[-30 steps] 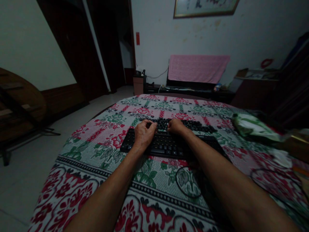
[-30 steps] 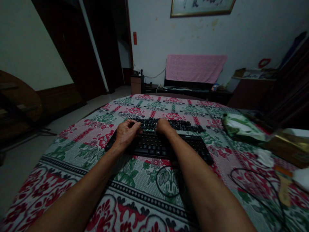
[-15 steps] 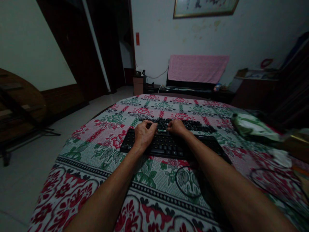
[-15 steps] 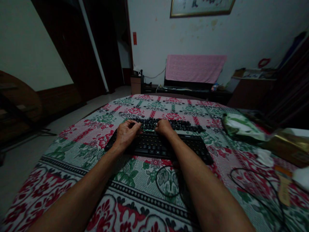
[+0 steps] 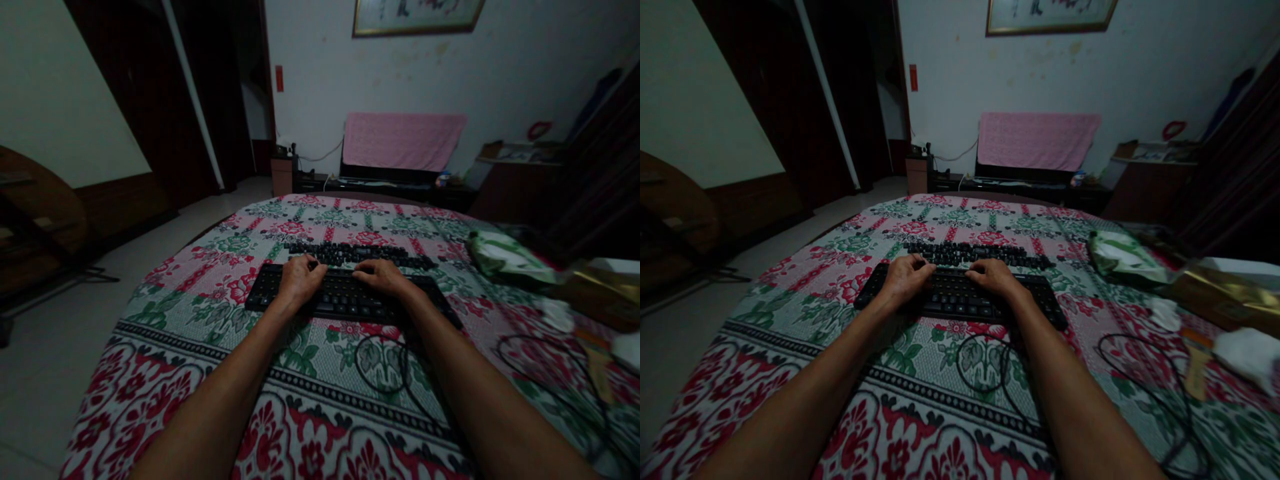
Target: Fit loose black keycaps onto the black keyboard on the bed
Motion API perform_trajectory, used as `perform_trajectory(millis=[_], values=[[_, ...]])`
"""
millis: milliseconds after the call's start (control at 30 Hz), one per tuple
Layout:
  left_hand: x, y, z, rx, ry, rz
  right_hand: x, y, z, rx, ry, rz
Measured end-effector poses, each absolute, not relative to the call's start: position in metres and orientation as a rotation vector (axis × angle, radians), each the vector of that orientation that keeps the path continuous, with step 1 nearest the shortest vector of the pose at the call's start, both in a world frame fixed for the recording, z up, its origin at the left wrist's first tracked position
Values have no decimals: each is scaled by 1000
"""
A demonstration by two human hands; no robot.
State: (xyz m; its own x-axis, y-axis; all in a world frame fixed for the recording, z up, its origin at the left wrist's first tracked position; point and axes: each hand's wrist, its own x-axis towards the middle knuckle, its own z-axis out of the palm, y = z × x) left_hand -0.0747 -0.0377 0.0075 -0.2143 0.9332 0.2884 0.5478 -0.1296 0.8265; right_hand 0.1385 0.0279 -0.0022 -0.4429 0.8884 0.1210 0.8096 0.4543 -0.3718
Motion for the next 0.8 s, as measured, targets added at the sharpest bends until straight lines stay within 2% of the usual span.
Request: perform_trajectory(millis=[367, 800], values=[[-80, -35, 8, 1647, 1763, 1279, 132, 42, -10, -1545, -2355, 489], [-101, -29, 12, 1618, 1855, 1351, 114, 45, -14, -1653, -2272, 364]])
